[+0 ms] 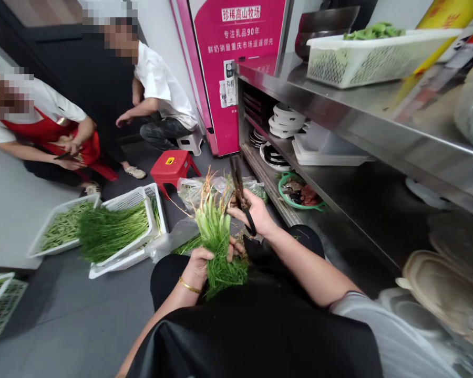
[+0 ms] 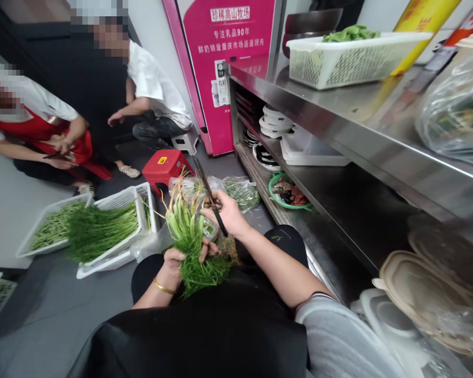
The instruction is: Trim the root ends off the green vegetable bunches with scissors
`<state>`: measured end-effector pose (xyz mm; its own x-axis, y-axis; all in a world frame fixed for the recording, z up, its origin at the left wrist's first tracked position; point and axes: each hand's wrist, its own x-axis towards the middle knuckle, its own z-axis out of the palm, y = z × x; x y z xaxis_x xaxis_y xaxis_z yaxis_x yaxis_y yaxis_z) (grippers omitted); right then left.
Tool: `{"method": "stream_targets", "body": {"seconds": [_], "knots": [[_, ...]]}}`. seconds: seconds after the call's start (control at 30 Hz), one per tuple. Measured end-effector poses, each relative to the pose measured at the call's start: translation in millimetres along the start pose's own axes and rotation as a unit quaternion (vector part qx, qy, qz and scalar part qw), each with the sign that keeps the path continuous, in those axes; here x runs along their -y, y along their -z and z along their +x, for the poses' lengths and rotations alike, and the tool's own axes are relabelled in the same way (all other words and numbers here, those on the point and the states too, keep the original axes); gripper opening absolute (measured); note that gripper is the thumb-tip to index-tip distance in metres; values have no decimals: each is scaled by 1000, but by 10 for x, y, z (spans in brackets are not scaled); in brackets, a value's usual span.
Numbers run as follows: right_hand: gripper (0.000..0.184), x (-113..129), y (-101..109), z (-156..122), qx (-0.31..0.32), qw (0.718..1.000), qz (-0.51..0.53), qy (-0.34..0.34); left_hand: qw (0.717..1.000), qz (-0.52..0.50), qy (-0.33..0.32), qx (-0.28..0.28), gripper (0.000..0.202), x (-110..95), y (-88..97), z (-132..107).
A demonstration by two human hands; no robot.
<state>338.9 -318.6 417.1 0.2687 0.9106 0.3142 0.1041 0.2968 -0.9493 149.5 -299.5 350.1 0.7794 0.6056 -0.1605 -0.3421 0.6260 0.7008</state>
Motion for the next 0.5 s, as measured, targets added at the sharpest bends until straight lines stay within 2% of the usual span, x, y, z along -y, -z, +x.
{"method": "stream_targets", "body": {"seconds": [0.1,0.17,0.27,0.33,0.5], "knots": [[32,57,65,25,-62,997,-34,4,1000,1,-3,-13,50,-91,-4,103],[30,113,77,2,-69,997,-33,14,999,2,-7,-33,46,-177,-4,165],[28,165,3,-26,-7,998,-55,25,997,17,-8,-73,42,-240,18,216],[28,137,-95,-18,40,994,-103,15,996,11,-9,-89,41,-203,47,228],[26,-135,-383,-138,88,976,-200,-18,989,-67,-47,-125,34,2,127,255]]}}
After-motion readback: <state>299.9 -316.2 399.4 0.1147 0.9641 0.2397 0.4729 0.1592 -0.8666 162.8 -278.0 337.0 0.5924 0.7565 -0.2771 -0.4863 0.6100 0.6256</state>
